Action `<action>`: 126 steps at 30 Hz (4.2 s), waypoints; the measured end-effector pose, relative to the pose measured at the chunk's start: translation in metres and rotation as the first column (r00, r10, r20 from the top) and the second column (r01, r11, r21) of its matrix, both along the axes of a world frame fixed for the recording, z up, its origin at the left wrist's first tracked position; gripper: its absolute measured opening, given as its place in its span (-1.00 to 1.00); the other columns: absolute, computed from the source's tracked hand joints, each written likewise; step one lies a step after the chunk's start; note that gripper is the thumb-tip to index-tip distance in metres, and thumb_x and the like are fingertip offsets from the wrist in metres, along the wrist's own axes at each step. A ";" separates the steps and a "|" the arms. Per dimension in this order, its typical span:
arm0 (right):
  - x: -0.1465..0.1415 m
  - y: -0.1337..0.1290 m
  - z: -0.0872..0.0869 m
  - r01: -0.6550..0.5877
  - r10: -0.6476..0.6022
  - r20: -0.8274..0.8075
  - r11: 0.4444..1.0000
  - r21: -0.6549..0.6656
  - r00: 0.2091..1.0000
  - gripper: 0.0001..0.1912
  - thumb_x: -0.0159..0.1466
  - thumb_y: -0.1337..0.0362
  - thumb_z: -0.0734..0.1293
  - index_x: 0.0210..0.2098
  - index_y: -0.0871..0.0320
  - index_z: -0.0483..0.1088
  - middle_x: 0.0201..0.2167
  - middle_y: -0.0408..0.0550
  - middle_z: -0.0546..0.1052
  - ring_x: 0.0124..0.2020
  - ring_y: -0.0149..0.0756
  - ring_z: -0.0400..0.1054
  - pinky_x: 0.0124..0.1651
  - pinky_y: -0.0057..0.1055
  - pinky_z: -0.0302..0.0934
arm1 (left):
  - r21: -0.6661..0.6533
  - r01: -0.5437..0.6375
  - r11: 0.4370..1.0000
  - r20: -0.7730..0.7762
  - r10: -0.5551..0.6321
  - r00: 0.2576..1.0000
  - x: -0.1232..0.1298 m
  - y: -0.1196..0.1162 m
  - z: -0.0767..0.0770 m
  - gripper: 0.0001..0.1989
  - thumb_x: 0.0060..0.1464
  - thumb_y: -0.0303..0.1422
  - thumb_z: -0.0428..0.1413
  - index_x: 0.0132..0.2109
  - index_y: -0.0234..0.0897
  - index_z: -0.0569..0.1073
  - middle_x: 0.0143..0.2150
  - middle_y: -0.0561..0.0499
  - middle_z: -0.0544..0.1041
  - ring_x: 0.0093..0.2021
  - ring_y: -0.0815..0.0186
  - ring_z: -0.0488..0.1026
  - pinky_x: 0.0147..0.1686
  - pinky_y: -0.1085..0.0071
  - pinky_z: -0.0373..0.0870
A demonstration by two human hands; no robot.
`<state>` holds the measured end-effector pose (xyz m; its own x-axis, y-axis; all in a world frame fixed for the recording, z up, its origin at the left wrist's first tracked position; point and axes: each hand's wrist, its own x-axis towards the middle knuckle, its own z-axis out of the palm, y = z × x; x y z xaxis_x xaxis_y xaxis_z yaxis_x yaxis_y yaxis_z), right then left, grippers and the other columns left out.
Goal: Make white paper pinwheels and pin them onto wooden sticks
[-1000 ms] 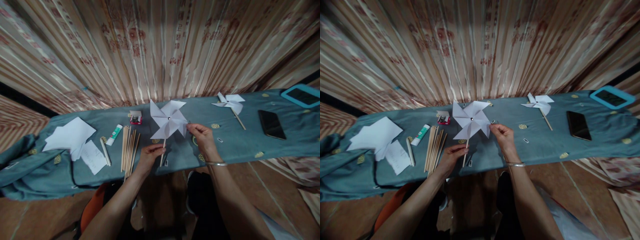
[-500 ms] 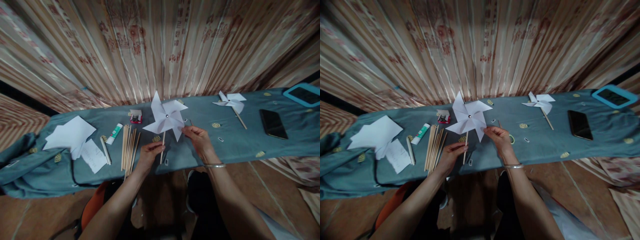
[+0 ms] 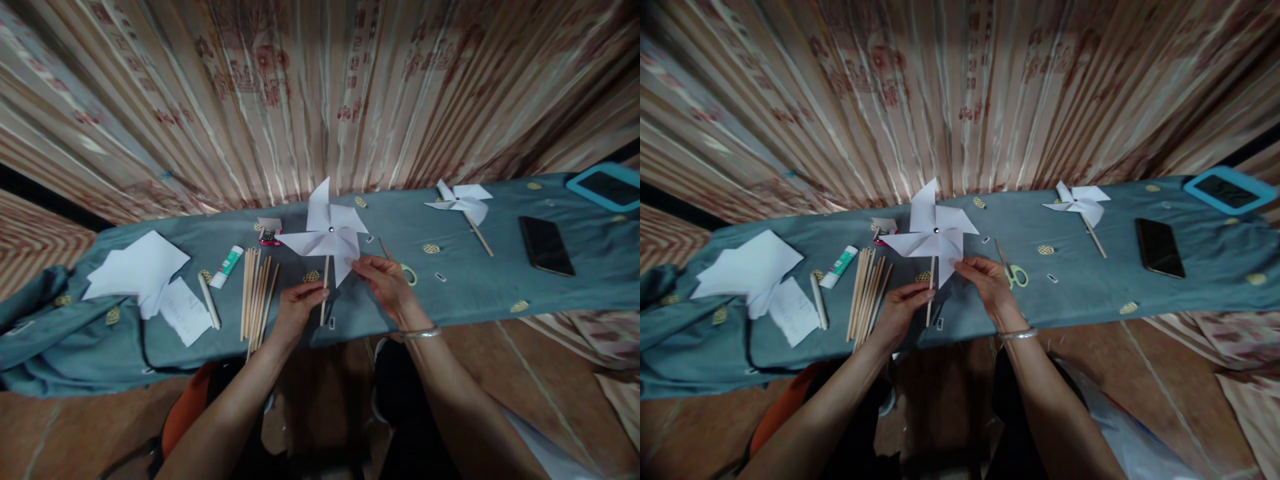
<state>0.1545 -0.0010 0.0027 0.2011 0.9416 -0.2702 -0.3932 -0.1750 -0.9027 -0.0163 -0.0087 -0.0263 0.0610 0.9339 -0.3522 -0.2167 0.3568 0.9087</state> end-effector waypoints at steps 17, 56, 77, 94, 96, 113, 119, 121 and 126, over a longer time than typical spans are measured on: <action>-0.018 -0.002 -0.009 -0.117 0.115 0.028 0.992 0.050 0.993 -0.64 -0.26 0.03 0.61 -0.66 0.11 0.49 -0.61 -0.22 0.50 -0.53 -0.45 0.28 -0.39 -0.41 0.15 | 0.016 0.069 0.997 0.039 -0.069 0.997 0.002 -0.003 0.000 -0.67 -0.32 -0.29 0.41 -0.30 -0.27 0.66 -0.31 -0.04 0.66 -0.29 0.26 0.54 -0.08 0.31 0.40; 0.018 0.004 -0.012 0.056 -0.066 0.124 0.995 0.084 0.990 -0.72 -0.18 0.06 0.59 -0.63 0.07 0.53 -0.51 -0.18 0.55 -0.46 -0.40 0.31 -0.30 -0.40 0.19 | 0.020 0.017 1.000 -0.019 -0.017 1.000 -0.006 -0.003 0.004 -0.72 -0.35 -0.30 0.41 -0.36 -0.24 0.66 -0.38 -0.02 0.65 -0.36 0.29 0.51 -0.22 0.35 0.41; -0.010 -0.005 -0.006 -0.099 0.099 0.130 0.995 -0.008 0.987 -0.62 -0.20 0.00 0.59 -0.64 0.13 0.45 -0.63 -0.22 0.47 -0.57 -0.46 0.24 -0.44 -0.44 0.11 | 0.003 0.004 1.000 0.005 -0.004 1.000 -0.003 -0.001 0.003 -0.68 -0.36 -0.29 0.42 -0.34 -0.26 0.65 -0.35 -0.03 0.65 -0.32 0.27 0.52 -0.12 0.30 0.41; -0.024 -0.004 -0.013 -0.150 0.143 0.135 0.987 0.049 0.981 -0.68 -0.18 0.00 0.57 -0.59 0.09 0.55 -0.52 -0.15 0.59 -0.43 -0.34 0.40 -0.22 -0.33 0.28 | -0.003 0.015 1.000 0.052 -0.014 0.999 0.001 -0.003 0.000 -0.66 -0.41 -0.29 0.44 -0.35 -0.25 0.65 -0.38 0.00 0.65 -0.36 0.30 0.52 -0.16 0.31 0.43; -0.024 -0.004 -0.013 -0.164 0.152 0.170 0.985 0.058 0.974 -0.66 -0.16 -0.04 0.56 -0.59 0.09 0.55 -0.52 -0.14 0.59 -0.43 -0.33 0.40 -0.24 -0.33 0.28 | 0.001 0.020 1.000 0.054 -0.020 0.998 0.001 -0.003 0.000 -0.66 -0.40 -0.28 0.44 -0.35 -0.25 0.65 -0.38 0.00 0.65 -0.35 0.29 0.53 -0.15 0.31 0.43; 0.043 0.009 -0.009 0.248 -0.312 0.329 0.943 0.221 0.891 -0.63 -0.06 0.01 0.53 -0.35 0.11 0.56 -0.40 -0.11 0.58 -0.38 -0.34 0.38 -0.20 -0.34 0.26 | -0.028 0.127 0.991 0.036 -0.126 0.991 -0.002 -0.006 0.002 -0.70 -0.41 -0.28 0.43 -0.39 -0.23 0.66 -0.42 -0.01 0.64 -0.43 0.33 0.48 -0.29 0.38 0.40; 0.039 0.011 -0.007 0.258 -0.309 0.275 0.944 0.204 0.911 -0.75 -0.12 0.07 0.55 -0.54 0.07 0.56 -0.44 -0.14 0.58 -0.40 -0.34 0.37 -0.21 -0.34 0.26 | -0.028 0.144 0.989 0.021 -0.144 0.989 -0.004 -0.006 0.004 -0.71 -0.38 -0.29 0.42 -0.38 -0.23 0.66 -0.40 -0.02 0.65 -0.41 0.32 0.49 -0.26 0.38 0.39; 0.037 0.010 -0.008 0.263 -0.309 0.252 0.944 0.201 0.917 -0.78 -0.12 0.10 0.56 -0.56 0.06 0.56 -0.43 -0.15 0.59 -0.40 -0.36 0.36 -0.21 -0.36 0.26 | -0.013 0.137 0.990 0.017 -0.137 0.990 -0.004 -0.006 0.003 -0.72 -0.36 -0.31 0.41 -0.37 -0.24 0.66 -0.41 -0.02 0.64 -0.40 0.32 0.49 -0.26 0.39 0.39; 0.031 0.007 -0.011 0.210 -0.253 0.225 0.958 0.197 0.941 -0.78 -0.11 0.08 0.56 -0.57 0.06 0.56 -0.42 -0.16 0.59 -0.39 -0.36 0.36 -0.22 -0.37 0.23 | -0.006 0.115 0.993 0.010 -0.115 0.993 -0.005 -0.004 0.002 -0.74 -0.35 -0.32 0.41 -0.38 -0.26 0.66 -0.43 0.00 0.63 -0.41 0.33 0.48 -0.29 0.40 0.38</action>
<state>0.1859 0.0055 -0.0086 0.4584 0.8883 -0.0268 -0.1677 0.0568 -0.9842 -0.0210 -0.0132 -0.0240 0.1711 0.9184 -0.3568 -0.1832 0.3854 0.9044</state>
